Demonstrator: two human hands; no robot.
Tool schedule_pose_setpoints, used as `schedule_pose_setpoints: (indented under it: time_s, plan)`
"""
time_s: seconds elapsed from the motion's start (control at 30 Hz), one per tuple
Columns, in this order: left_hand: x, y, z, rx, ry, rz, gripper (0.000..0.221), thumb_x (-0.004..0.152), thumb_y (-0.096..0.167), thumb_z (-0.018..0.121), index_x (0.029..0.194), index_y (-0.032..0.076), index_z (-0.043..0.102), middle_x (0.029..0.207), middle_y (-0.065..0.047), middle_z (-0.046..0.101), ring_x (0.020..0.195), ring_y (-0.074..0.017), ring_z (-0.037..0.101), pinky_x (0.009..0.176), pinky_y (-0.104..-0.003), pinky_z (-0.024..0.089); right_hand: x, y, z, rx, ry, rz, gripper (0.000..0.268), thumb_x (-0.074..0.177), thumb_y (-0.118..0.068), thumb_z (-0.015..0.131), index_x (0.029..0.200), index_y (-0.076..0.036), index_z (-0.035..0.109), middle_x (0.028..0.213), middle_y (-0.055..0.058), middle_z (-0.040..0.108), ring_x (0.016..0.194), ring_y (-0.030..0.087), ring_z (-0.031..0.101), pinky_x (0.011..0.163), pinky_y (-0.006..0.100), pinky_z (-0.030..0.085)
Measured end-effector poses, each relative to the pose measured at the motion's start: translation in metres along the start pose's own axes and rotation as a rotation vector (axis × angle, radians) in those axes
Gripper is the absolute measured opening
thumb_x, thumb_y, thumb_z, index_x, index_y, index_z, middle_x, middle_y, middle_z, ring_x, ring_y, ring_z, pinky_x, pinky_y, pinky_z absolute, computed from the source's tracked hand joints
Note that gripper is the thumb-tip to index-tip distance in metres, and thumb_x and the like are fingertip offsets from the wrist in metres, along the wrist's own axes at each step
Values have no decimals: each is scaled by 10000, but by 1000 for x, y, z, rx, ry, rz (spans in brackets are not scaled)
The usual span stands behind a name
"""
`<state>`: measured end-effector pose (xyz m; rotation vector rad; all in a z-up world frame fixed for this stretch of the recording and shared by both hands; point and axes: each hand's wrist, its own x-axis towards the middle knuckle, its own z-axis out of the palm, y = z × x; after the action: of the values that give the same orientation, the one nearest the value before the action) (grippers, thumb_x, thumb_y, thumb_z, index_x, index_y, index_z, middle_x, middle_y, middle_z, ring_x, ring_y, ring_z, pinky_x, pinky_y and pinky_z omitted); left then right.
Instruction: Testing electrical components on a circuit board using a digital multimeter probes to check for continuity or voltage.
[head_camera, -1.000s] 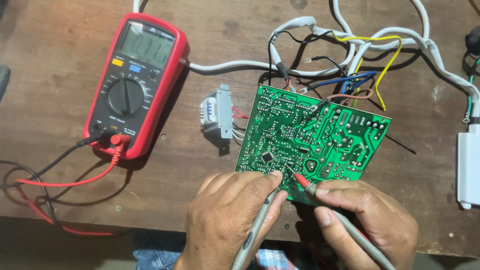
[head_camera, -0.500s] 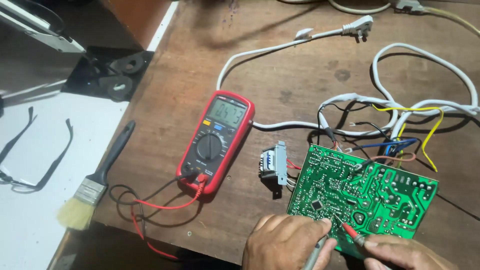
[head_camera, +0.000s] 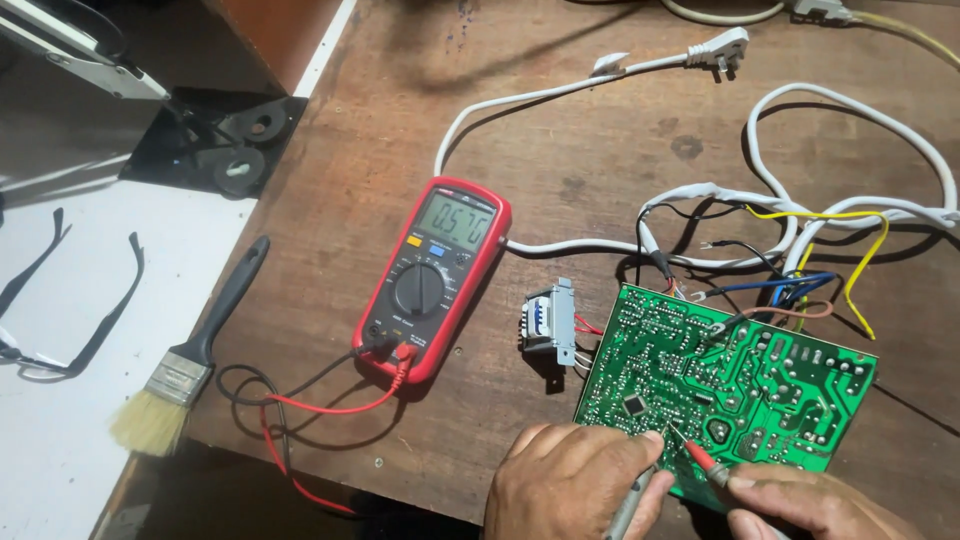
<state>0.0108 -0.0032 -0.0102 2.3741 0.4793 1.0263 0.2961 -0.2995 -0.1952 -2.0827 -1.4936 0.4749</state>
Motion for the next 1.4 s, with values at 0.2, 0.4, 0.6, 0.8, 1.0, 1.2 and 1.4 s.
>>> schedule_pose_setpoints:
  time_s: [0.2, 0.4, 0.6, 0.8, 1.0, 1.2, 1.4]
  plan:
    - [2, 1, -2, -9, -3, 8, 246, 1017, 287, 961, 1220, 199, 855, 1050, 14, 859, 856, -251, 804, 778, -415, 600, 25, -41, -24, -52, -344, 319, 550, 893, -678, 916, 1404, -473, 950, 1450, -281, 981, 1455, -106, 881, 1236, 217, 645]
    - [14, 3, -18, 18, -86, 71, 200, 1093, 213, 910, 1250, 162, 797, 1048, -1, 829, 857, -252, 772, 775, -397, 546, 75, -259, -60, 43, 563, 70, 135, 913, -147, 886, 1048, -148, 879, 1031, 25, 925, 888, 112, 903, 927, 243, 661]
    - [9, 8, -17, 21, -98, 16, 295, 1043, 245, 1003, 1266, 185, 821, 1151, 42, 878, 954, -194, 814, 846, -379, 588, 70, -273, -73, 124, 479, 75, 181, 938, -165, 840, 1089, -65, 844, 1108, 93, 923, 1016, 207, 935, 980, 325, 710]
    - [9, 9, -25, -87, -79, -29, 225, 1043, 166, 952, 1218, 90, 834, 1152, -36, 902, 1010, -210, 879, 930, -378, 659, 65, -266, -73, 145, 454, 45, 204, 958, -184, 810, 1124, -65, 814, 1114, 117, 921, 1007, 221, 946, 975, 328, 721]
    - [9, 5, -27, -117, -103, 12, 209, 1033, 138, 946, 1191, 67, 829, 1118, -79, 892, 971, -248, 873, 933, -406, 671, 67, -261, -75, 97, 423, -61, 192, 965, -200, 788, 1094, -57, 790, 1072, 119, 904, 877, 242, 913, 850, 343, 693]
    - [10, 4, -29, -131, -117, 57, 168, 1052, 112, 910, 1182, 50, 823, 1157, -80, 901, 1019, -259, 891, 926, -408, 677, 68, -262, -76, 75, 403, -67, 200, 955, -213, 806, 1092, -67, 807, 1080, 108, 912, 901, 238, 924, 841, 355, 689]
    - [6, 2, -26, -91, -123, 74, 172, 1067, 135, 915, 1191, 79, 810, 1177, -57, 893, 1021, -244, 877, 906, -394, 655, 70, -260, -76, 55, 370, -105, 194, 978, -219, 804, 1101, -70, 813, 1090, 96, 912, 896, 234, 926, 829, 352, 674]
